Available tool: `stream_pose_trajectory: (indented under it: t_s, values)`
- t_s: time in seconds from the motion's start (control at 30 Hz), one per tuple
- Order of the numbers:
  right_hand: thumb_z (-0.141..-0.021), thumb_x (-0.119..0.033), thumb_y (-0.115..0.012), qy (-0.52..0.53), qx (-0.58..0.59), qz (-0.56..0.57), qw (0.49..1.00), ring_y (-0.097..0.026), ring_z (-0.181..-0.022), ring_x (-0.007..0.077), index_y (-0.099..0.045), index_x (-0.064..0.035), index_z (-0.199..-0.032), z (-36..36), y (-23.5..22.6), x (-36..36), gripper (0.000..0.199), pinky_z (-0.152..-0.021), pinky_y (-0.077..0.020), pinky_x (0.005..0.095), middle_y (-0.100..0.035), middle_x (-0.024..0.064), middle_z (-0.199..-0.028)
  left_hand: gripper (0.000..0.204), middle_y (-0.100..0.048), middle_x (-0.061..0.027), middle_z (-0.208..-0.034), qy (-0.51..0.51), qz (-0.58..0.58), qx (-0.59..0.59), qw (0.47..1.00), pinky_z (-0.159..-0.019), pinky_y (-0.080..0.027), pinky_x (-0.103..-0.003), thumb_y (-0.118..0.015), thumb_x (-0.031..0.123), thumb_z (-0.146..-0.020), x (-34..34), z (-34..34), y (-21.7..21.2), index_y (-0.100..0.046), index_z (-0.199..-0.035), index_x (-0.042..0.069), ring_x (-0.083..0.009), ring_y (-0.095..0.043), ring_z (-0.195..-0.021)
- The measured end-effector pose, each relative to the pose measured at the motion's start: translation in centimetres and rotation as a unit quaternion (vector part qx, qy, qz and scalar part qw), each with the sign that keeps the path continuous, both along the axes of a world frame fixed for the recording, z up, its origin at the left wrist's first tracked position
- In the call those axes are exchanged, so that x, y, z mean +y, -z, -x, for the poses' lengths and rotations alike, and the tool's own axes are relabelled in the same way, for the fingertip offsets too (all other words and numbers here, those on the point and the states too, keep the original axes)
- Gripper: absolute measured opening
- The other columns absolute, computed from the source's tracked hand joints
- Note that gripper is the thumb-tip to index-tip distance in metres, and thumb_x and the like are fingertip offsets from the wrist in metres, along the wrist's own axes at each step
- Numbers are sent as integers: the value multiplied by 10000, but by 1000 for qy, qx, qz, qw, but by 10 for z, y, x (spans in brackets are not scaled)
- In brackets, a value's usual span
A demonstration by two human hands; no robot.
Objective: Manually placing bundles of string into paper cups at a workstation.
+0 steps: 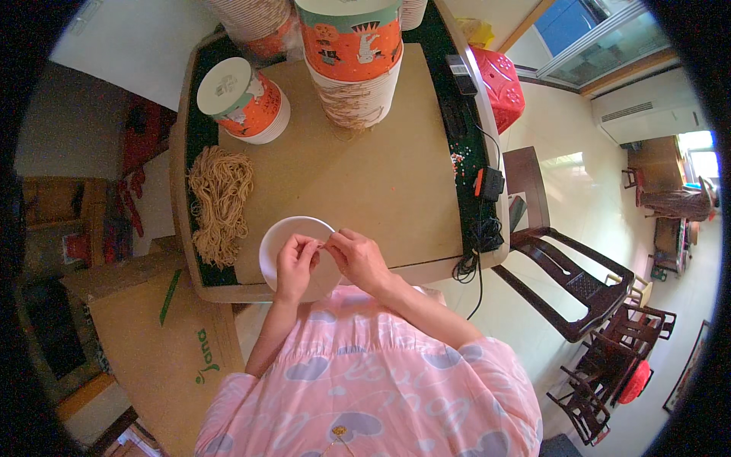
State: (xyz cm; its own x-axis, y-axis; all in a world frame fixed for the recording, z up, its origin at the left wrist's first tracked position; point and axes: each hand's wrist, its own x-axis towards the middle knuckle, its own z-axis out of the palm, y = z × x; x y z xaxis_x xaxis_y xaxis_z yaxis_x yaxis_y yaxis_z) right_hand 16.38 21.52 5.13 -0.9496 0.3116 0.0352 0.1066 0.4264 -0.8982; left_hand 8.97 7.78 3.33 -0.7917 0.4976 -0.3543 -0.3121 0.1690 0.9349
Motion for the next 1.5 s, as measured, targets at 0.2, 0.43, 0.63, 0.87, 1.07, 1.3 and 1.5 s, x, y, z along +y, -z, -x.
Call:
stream_pose_trajectory:
  t_s: [0.2, 0.43, 0.63, 0.87, 1.07, 1.3, 1.5]
  values:
    - [-806, -55, -591, -3, 15, 9, 1000, -563, -693, 348, -578, -14, -799, 0, 0, 1, 44, -569, -455, 404, -545, 158, -757, 89, -611, -25, -784, -26, -20, -61, 998, -507, -391, -185, -518, 100, -922, 0, -3, 7, -506, -860, 37, -54, -499, -593]
    - [-827, -78, -594, 11, 13, 30, 999, -573, -706, 342, -575, -22, -845, -3, 4, 0, 62, -587, -472, 388, -564, 156, -782, 94, -617, -7, -766, -33, -48, -124, 991, -480, -366, -170, -544, 127, -915, 1, 5, -2, -579, -886, 44, -37, -490, -571]
    - [-834, -79, -589, 6, 12, 22, 1000, -579, -708, 330, -589, -28, -855, -3, 2, 0, 55, -589, -475, 386, -570, 145, -789, 108, -617, -4, -753, -39, -50, -127, 990, -465, -337, -176, -579, 104, -890, 3, 4, -8, -632, -949, 29, -35, -455, -539]
    - [-831, -80, -593, -7, 22, 6, 1000, -578, -710, 330, -592, -26, -853, -2, 3, 2, 59, -587, -473, 390, -570, 141, -783, 73, -614, -12, -712, -17, -64, -108, 992, -470, -362, -180, -586, 68, -878, -1, 6, 5, -626, -870, 8, -38, -486, -550]
    - [-819, -98, -618, 16, -30, 40, 999, -600, -726, 317, -607, -40, -898, 2, -16, 3, 98, -610, -497, 371, -590, 130, -824, 80, -610, -20, -695, -9, -27, -117, 993, -477, -374, -182, -580, 74, -885, 1, 7, -6, -621, -856, 11, -44, -497, -549]
    - [-795, -49, -650, 3, 33, -15, 999, -590, -649, 209, -619, -33, -884, 3, -4, 7, 96, -561, -484, 297, -586, 82, -806, 109, -615, -17, -706, -35, -36, -130, 990, -477, -376, -178, -586, 99, -889, 5, 3, -22, -632, -904, 2, -43, -485, -543]
    - [-774, -71, -643, 10, 21, 13, 1000, -593, -699, 281, -602, -46, -847, 1, -12, 9, 87, -594, -494, 351, -580, 108, -798, 96, -611, -2, -714, 71, 8, -155, 985, -466, -328, -180, -594, 110, -880, -5, 5, -30, -628, -855, 23, -32, -448, -527]
